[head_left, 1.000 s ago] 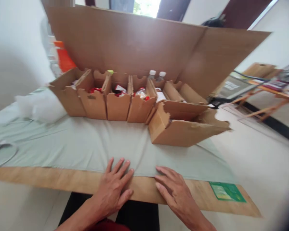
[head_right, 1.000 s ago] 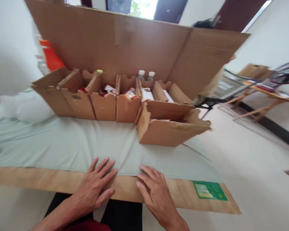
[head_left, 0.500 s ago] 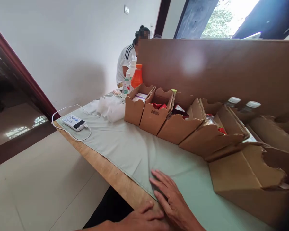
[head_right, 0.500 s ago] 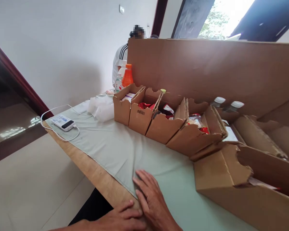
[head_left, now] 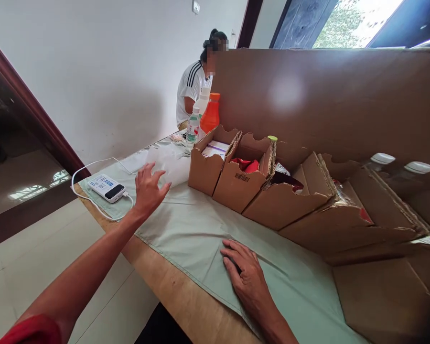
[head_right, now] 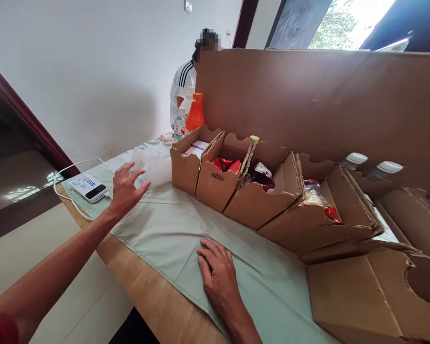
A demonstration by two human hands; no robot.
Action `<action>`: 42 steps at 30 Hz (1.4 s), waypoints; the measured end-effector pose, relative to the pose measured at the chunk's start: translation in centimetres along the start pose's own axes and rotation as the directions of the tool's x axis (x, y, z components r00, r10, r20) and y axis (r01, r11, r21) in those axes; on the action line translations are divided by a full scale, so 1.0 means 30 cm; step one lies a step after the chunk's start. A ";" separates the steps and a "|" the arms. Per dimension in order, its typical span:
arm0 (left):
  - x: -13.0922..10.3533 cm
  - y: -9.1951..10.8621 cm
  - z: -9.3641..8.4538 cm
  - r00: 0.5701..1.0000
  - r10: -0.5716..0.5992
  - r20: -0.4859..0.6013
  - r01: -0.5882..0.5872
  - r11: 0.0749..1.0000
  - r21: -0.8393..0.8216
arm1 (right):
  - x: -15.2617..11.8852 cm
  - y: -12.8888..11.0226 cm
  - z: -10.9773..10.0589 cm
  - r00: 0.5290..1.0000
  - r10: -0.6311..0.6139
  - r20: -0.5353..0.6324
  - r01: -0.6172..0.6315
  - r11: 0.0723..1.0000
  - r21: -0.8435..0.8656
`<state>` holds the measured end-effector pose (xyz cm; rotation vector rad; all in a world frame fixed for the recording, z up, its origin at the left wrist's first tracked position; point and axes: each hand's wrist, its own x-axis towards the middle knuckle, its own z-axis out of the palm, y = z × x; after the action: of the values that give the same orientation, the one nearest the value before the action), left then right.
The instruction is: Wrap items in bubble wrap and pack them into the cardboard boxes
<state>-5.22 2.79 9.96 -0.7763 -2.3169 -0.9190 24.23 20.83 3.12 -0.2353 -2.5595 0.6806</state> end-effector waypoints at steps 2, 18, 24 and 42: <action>0.057 0.001 0.059 0.999 -0.042 -0.011 0.043 0.999 0.030 | 0.000 -0.002 -0.003 1.000 0.018 0.003 -0.018 1.000 0.012; -0.534 0.349 -0.136 0.919 0.361 0.157 -0.254 0.848 -0.465 | 0.020 -0.027 -0.018 0.996 0.084 0.042 -0.090 0.983 0.163; -0.734 0.548 -0.112 0.895 0.268 0.356 0.030 0.761 -0.649 | 0.014 -0.035 -0.054 0.942 0.328 0.073 -0.317 0.798 0.512; -0.332 0.163 -0.051 0.944 0.306 0.124 -0.301 0.952 -0.053 | 0.002 -0.042 -0.111 0.948 0.064 0.311 -0.164 0.937 0.309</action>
<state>5.39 1.50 6.63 -1.2015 -2.2100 -0.7887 25.75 21.18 6.33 -0.1809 -2.6666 1.2633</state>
